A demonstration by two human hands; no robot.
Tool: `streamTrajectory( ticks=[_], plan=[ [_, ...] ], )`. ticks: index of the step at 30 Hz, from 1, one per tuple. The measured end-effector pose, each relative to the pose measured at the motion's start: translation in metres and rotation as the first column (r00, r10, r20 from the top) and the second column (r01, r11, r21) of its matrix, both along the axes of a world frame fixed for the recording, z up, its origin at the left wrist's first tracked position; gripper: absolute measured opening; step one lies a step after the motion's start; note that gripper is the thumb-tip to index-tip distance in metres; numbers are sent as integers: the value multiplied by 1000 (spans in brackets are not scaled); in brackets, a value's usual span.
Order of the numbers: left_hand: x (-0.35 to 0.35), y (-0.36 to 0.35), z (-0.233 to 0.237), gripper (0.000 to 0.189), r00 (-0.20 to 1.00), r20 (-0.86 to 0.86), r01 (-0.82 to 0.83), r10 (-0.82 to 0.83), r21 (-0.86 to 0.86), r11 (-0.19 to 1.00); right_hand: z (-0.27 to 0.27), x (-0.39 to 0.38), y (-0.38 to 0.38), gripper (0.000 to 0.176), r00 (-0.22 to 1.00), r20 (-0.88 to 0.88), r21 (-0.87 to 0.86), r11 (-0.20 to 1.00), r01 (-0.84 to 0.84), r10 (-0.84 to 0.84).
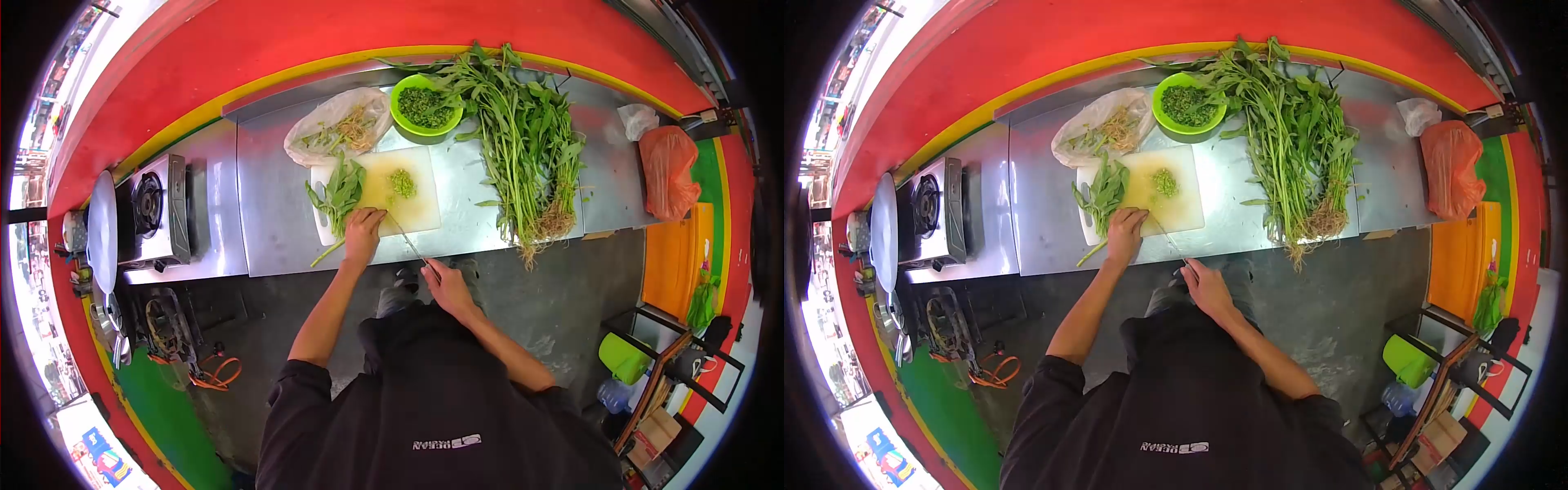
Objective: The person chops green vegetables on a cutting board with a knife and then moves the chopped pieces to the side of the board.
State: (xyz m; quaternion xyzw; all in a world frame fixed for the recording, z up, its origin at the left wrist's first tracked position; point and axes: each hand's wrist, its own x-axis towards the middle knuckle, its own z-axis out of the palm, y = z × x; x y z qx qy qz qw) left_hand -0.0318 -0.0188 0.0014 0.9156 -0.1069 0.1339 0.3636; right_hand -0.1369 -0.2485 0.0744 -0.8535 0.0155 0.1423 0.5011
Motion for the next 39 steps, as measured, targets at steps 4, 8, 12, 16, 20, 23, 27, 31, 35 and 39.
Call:
streamTrajectory(
  ticks=[4,8,12,16,20,23,27,31,35,39],
  plan=[
    [2,-1,4,11,1000,-11,12,-12,9,1000,-2,1,1,36,999,44,-46,999,-13,15],
    [4,-3,5,11,1000,-5,12,-12,-8,1000,-11,0,3,36,998,60,-62,998,4,0],
    [6,-2,7,11,999,-20,30,-30,3,1000,-22,4,3,35,997,70,-100,995,-15,22],
    [8,-1,8,11,999,-19,47,-47,29,998,-20,15,10,34,998,50,-61,998,-31,34],
    [12,-1,10,11,999,-36,41,-40,11,999,-19,12,12,34,996,90,-20,1000,10,-8],
    [13,-3,3,11,998,-45,39,-39,0,999,-19,8,8,33,995,86,25,999,47,-49],
    [13,0,-1,11,998,-47,46,-48,-27,999,-26,10,8,34,997,72,-55,998,12,-8],
    [11,-1,3,12,998,-43,53,-53,-5,999,-26,23,17,36,999,39,-96,995,8,-4],
    [12,0,6,11,998,-26,54,-54,0,999,-26,18,17,35,998,59,-48,998,30,-27],
    [14,0,4,11,997,-42,64,-65,-37,997,-21,15,13,34,998,55,5,999,41,-42]
  ],
)
